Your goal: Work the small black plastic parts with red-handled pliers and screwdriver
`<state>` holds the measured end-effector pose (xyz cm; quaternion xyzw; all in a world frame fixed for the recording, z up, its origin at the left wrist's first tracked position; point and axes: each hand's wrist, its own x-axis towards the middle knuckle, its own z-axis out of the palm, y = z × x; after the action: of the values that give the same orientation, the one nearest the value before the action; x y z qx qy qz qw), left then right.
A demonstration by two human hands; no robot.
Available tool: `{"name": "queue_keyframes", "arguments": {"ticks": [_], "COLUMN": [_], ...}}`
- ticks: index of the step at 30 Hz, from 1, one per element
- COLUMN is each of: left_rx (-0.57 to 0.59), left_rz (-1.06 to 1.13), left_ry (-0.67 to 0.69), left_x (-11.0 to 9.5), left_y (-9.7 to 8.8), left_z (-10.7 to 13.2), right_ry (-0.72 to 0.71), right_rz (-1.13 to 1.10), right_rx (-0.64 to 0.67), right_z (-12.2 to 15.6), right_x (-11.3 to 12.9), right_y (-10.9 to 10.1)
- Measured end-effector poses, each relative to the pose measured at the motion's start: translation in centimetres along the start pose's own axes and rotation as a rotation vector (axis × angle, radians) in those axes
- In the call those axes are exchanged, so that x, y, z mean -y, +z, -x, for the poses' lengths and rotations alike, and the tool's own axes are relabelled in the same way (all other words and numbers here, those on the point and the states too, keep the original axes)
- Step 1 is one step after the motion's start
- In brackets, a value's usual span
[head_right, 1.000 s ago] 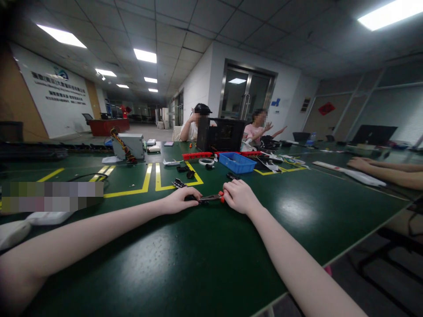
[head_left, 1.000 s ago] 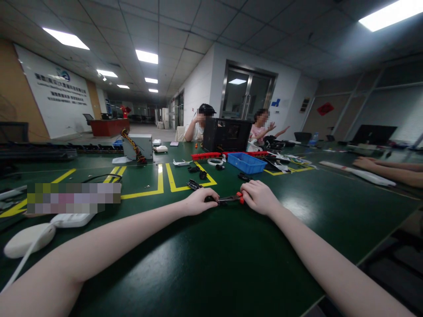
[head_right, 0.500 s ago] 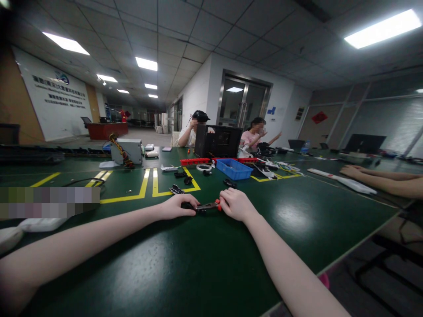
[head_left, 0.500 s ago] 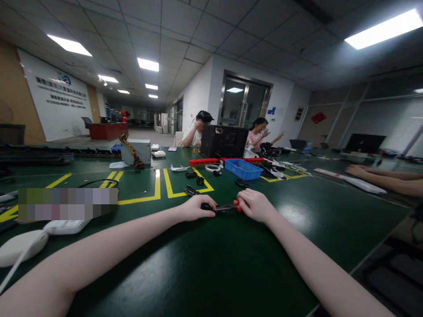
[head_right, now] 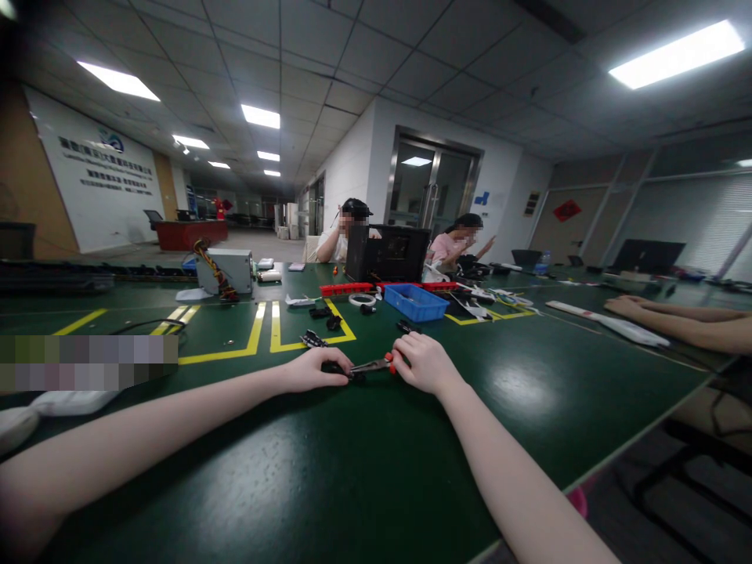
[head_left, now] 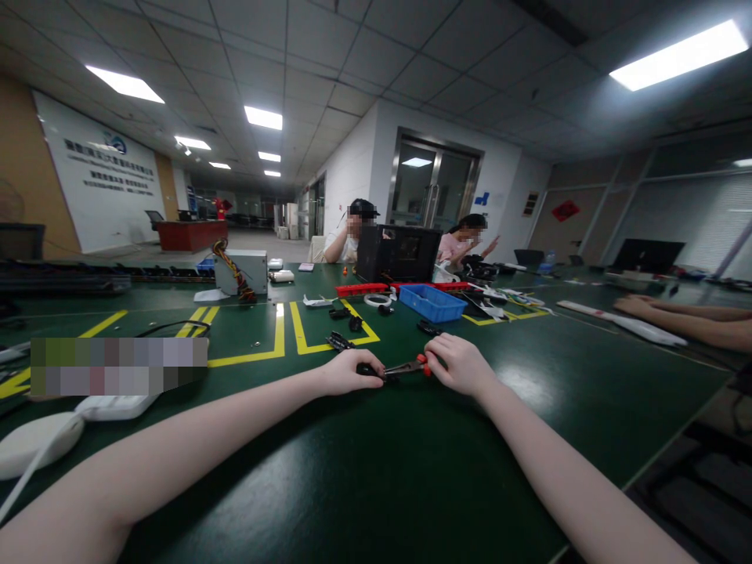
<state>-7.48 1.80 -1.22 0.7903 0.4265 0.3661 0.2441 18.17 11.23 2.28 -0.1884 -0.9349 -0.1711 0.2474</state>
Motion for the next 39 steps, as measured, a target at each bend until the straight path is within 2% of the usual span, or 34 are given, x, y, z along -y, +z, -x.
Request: {"name": "queue_keyframes", "arguments": {"ticks": [11, 20, 27, 39], "left_rx": [0.014, 0.016, 0.007, -0.002], "left_rz": [-0.021, -0.016, -0.026, -0.050], "left_ry": [0.044, 0.077, 0.095, 0.063], "left_x": [-0.20, -0.03, -0.03, -0.46], "left_y": [0.06, 0.01, 0.02, 0.04], "left_z": [0.01, 0.02, 0.01, 0.03], "right_ry": [-0.005, -0.027, 0.003, -0.029], "right_rz": [-0.002, -0.008, -0.022, -0.033], "right_rx": [-0.048, -0.027, -0.085, -0.038], "right_z": [0.01, -0.09, -0.09, -0.24], "right_x": [0.03, 0.27, 0.09, 0.36], "right_y": [-0.02, 0.12, -0.18, 0.00]}}
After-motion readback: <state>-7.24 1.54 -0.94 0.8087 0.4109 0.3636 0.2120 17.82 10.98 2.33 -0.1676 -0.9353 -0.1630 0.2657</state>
